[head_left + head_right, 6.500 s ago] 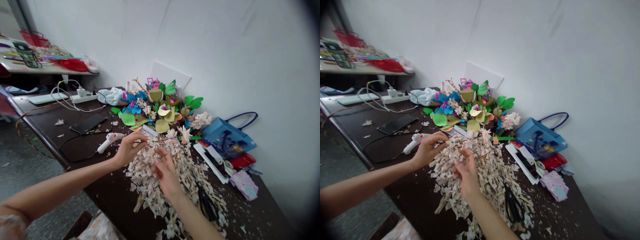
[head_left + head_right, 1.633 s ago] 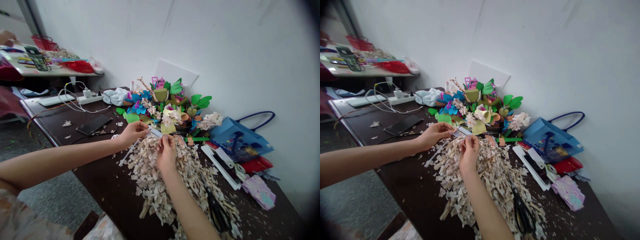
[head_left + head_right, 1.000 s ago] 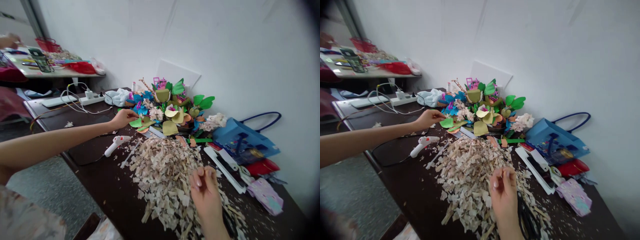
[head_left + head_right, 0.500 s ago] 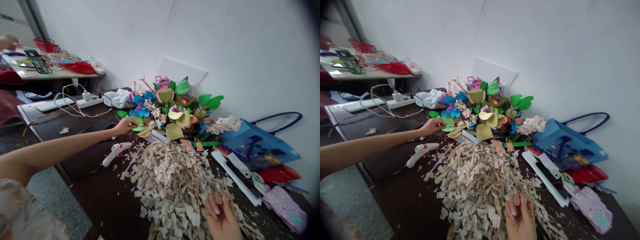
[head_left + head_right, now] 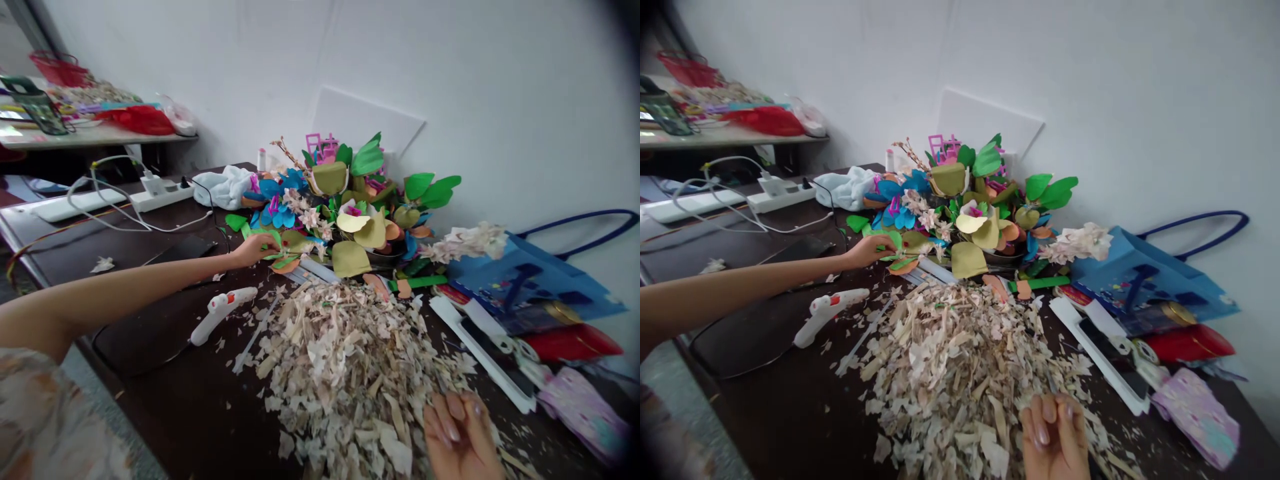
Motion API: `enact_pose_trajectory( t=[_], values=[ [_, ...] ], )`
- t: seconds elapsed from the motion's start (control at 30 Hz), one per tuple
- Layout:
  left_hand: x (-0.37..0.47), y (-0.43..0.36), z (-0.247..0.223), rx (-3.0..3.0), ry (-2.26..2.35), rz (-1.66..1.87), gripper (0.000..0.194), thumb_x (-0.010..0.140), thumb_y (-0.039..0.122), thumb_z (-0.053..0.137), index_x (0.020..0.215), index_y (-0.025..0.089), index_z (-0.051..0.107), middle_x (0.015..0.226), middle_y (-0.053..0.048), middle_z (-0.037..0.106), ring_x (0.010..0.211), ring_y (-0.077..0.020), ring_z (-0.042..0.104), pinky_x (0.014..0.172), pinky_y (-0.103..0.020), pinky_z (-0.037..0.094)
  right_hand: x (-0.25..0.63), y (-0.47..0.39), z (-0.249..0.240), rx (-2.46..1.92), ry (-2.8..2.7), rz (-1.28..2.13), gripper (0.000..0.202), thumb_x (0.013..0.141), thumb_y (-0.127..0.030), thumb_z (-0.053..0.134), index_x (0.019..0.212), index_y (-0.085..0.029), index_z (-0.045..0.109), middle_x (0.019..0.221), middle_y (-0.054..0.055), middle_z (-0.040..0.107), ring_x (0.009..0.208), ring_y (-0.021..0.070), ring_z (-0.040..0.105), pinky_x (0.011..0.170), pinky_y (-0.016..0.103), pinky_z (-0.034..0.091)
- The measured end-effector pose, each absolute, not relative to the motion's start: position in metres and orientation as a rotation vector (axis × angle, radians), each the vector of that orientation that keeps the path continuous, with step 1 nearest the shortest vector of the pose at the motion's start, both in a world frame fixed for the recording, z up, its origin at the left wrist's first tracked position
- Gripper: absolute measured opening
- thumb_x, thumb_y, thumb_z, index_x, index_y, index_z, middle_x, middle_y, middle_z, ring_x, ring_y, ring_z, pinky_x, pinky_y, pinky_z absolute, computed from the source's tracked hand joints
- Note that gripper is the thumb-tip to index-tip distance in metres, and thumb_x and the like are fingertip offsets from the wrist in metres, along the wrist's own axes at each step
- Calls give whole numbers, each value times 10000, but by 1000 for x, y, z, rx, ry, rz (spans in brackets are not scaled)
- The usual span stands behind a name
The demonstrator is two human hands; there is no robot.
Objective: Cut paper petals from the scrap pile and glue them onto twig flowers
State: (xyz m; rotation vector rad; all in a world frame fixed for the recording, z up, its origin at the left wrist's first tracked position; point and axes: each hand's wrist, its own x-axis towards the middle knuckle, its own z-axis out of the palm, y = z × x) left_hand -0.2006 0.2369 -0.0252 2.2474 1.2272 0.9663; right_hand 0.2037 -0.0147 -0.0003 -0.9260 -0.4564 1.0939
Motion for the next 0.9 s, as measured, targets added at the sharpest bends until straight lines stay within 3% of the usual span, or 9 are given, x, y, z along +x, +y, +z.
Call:
enact_pose_trajectory(
  t=[0.6,0.9],
  values=[
    [-201,238,-32,2243,1299,858,205,739,360,618,761,169,690,807,-51,696,767,-178,602,724,-246,415,199,-23,3,-845,-359,1170,172,767,-231,706,715,-195,546,610,-74,422,430,43,364,381,143,376],
    [-202,229,-23,2324,1347,790,287,765,358,648,910,112,675,925,-45,697,854,-166,589,787,-223,426,203,-26,0,-841,-447,1203,187,773,-265,708,719,-197,542,611,-75,441,434,37,364,390,141,348]
  ],
)
